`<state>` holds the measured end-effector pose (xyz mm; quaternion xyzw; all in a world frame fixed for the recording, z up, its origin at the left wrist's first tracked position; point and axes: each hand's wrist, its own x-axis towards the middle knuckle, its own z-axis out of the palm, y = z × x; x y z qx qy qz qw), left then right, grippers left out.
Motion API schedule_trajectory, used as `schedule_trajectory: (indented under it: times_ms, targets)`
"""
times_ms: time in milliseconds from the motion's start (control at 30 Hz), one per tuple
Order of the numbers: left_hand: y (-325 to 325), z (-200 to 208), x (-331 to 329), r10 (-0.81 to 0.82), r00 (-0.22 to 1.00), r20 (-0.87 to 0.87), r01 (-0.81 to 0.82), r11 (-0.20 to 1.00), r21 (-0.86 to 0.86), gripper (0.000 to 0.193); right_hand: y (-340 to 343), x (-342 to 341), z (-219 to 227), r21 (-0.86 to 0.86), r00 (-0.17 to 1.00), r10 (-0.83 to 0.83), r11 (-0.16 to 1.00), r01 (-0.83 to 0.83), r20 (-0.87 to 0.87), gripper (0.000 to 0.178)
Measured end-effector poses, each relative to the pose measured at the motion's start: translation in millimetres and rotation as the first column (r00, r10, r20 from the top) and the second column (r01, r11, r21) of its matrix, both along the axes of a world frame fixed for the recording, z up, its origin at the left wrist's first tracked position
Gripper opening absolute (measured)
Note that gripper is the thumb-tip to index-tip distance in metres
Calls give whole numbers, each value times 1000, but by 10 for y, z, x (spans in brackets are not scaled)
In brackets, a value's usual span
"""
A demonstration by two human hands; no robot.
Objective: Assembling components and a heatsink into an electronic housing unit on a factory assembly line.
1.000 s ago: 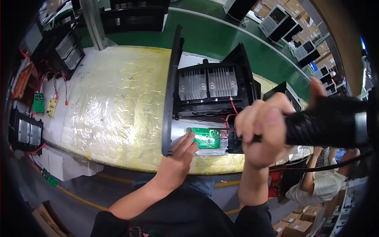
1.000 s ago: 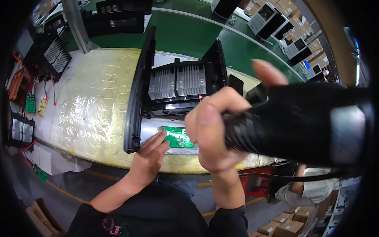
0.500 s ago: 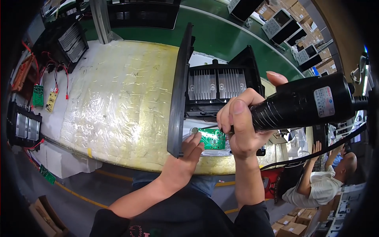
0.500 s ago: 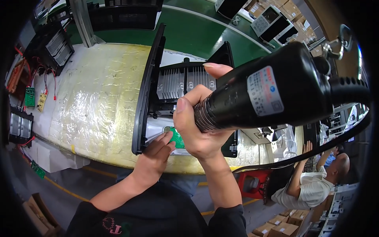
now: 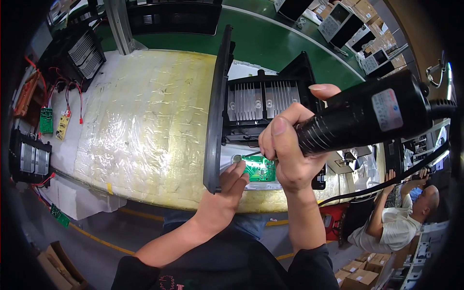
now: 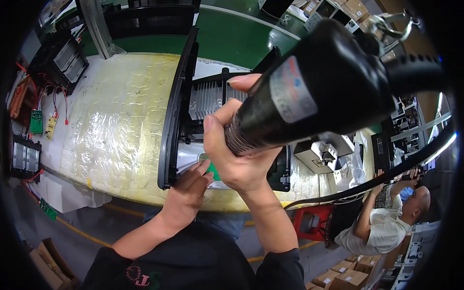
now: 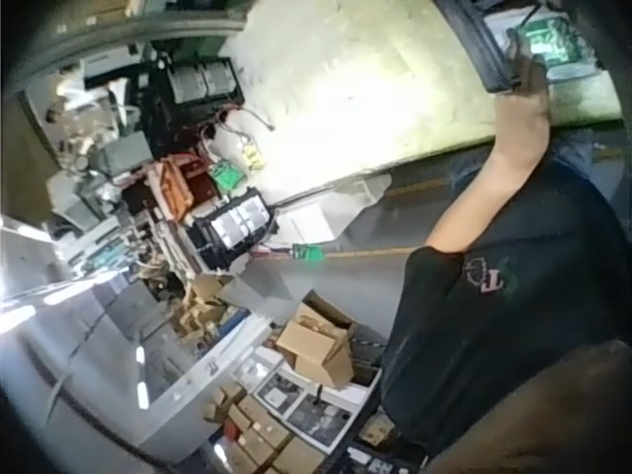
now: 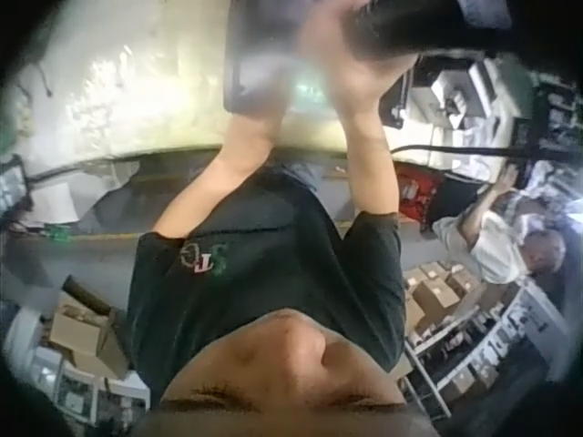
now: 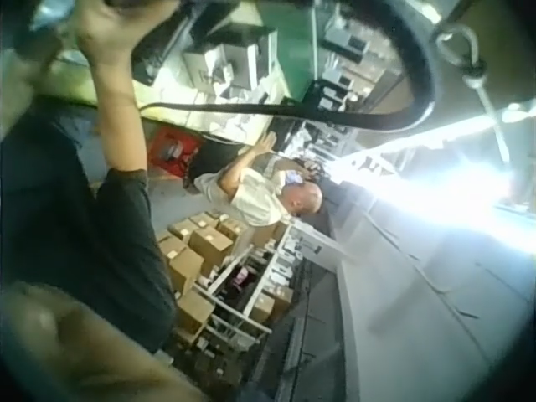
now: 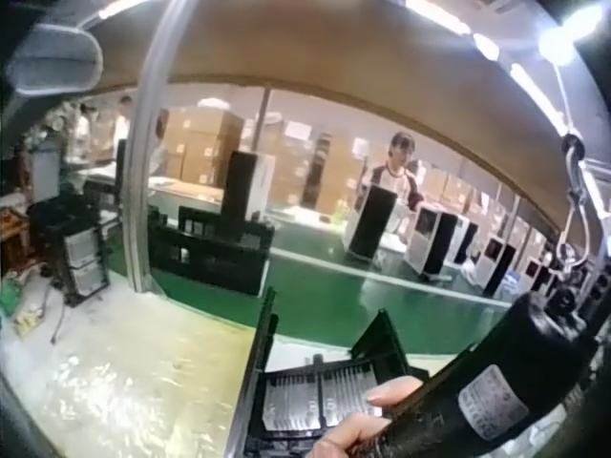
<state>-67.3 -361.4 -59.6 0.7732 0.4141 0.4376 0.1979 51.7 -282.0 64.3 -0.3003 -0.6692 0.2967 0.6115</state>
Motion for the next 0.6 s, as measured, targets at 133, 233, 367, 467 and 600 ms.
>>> schedule_trajectory:
  times_ms: [133, 233, 367, 467, 600]
  targets:
    - [7, -21, -8, 22, 1000, -7, -22, 1000, 4, 29, 17, -11, -33, -20, 1000, 11, 1000, -10, 11, 56]
    - [-2, -32, 5, 49, 998, -34, -49, 999, 6, 28, 43, -11, -41, -28, 997, 49, 998, -51, -57, 53]
    - [19, -52, -2, 2, 1000, 4, -2, 1000, -2, 28, 34, -28, -71, -58, 989, 34, 997, -42, -141, 52]
    - [36, -82, -131, -9, 1000, -19, 8, 999, -46, 32, -6, -105, -54, -63, 982, -4, 998, -8, -186, 44]
    - [24, -51, -235, 67, 997, -29, -66, 997, 31, 23, -278, 407, 419, 201, 954, 149, 975, -97, -260, 14]
